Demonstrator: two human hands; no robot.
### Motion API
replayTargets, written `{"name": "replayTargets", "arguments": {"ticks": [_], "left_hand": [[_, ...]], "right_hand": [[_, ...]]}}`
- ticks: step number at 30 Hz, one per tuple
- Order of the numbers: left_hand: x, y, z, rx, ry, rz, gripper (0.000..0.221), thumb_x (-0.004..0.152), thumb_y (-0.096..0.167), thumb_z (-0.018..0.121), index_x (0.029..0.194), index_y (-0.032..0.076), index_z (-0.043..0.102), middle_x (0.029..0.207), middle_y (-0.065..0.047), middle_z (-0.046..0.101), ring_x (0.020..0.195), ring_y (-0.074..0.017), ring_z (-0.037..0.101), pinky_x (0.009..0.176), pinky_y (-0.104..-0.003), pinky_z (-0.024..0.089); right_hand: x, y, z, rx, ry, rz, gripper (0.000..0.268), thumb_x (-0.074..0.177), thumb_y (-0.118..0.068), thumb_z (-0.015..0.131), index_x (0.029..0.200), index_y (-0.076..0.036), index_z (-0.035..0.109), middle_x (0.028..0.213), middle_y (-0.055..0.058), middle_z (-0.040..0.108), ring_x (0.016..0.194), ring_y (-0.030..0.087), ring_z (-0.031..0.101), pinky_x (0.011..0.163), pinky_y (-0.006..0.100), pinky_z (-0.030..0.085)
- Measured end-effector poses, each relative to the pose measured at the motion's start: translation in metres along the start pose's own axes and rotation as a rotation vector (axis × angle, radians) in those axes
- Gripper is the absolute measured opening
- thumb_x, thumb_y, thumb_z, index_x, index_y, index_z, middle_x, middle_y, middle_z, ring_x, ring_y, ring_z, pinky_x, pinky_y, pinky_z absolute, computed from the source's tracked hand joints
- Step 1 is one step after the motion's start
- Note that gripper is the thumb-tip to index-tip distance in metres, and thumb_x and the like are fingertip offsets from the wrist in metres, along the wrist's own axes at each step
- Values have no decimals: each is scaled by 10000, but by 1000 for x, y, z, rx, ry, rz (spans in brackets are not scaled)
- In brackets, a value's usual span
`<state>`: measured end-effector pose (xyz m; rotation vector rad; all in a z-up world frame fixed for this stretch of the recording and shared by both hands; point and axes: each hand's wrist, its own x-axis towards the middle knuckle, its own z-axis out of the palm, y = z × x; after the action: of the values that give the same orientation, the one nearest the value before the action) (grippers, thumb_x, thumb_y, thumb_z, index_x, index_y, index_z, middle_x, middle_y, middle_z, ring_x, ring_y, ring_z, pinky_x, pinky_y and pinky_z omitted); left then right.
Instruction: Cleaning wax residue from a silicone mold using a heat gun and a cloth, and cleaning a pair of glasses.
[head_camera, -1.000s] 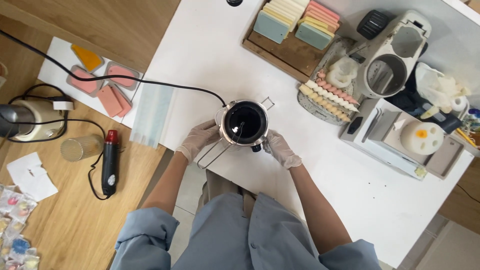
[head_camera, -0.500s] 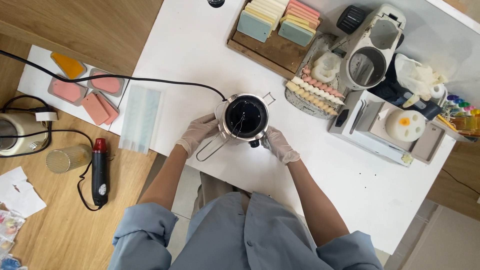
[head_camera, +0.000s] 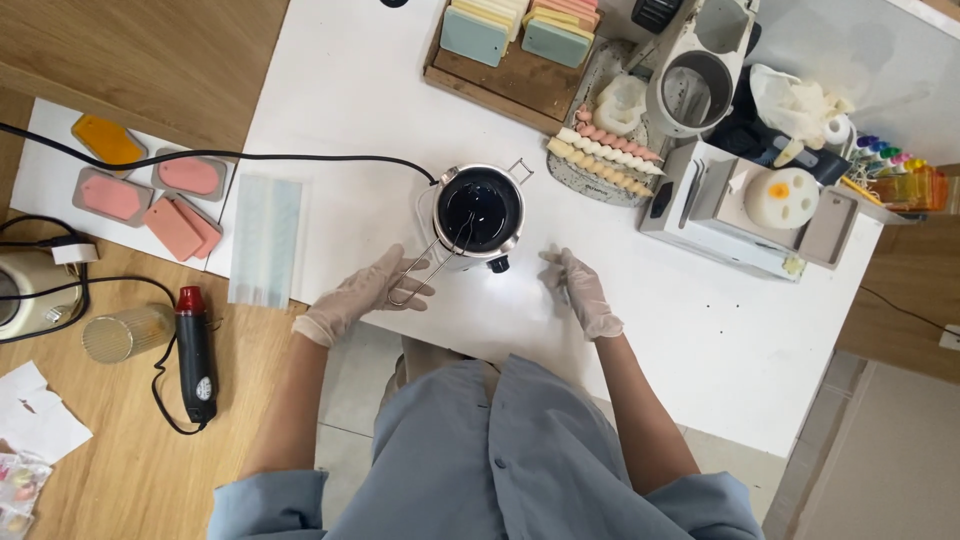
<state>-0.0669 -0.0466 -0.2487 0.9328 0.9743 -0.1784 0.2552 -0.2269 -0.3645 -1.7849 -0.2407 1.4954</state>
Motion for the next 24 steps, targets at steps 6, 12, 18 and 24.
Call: {"name": "replayTargets", "arguments": {"ticks": [6, 12, 18, 24], "left_hand": [[-5, -36, 26, -18, 210, 189, 441, 1012, 281, 469, 1335, 61, 673, 963, -121, 707, 852, -170, 669, 946, -306, 569], [14, -77, 26, -176, 268, 311, 355, 1055, 191, 449, 1265, 12, 673, 935, -104, 697, 868, -161, 706, 922, -305, 558], [-13, -67, 18, 11, 481, 190, 475, 1021, 345, 536, 1441, 126, 504, 1172, -44, 674, 1099, -163, 662, 979, -324, 465], [-4, -133, -78, 455, 1248, 219, 593, 1060, 376, 554, 1537, 40, 445, 1414, -207, 569, 1234, -317, 579, 1098, -415, 458]], "right_hand": [[-15, 51, -1, -90, 71, -44, 502, 1012, -502, 551, 1158, -77, 774, 686, -16, 553, 591, 76, 447, 545, 232, 384], [-38, 41, 35, -103, -21, -119, 512, 1001, -518, 533, 1174, -100, 773, 732, -45, 612, 624, 46, 468, 571, 205, 417], [-49, 27, 46, -151, -17, -136, 517, 1010, -530, 515, 1187, -114, 767, 704, -30, 563, 592, 44, 458, 509, 203, 386], [-56, 31, 36, -134, 64, -71, 489, 999, -502, 540, 1145, -86, 752, 684, -14, 570, 519, 66, 430, 445, 226, 351]]}}
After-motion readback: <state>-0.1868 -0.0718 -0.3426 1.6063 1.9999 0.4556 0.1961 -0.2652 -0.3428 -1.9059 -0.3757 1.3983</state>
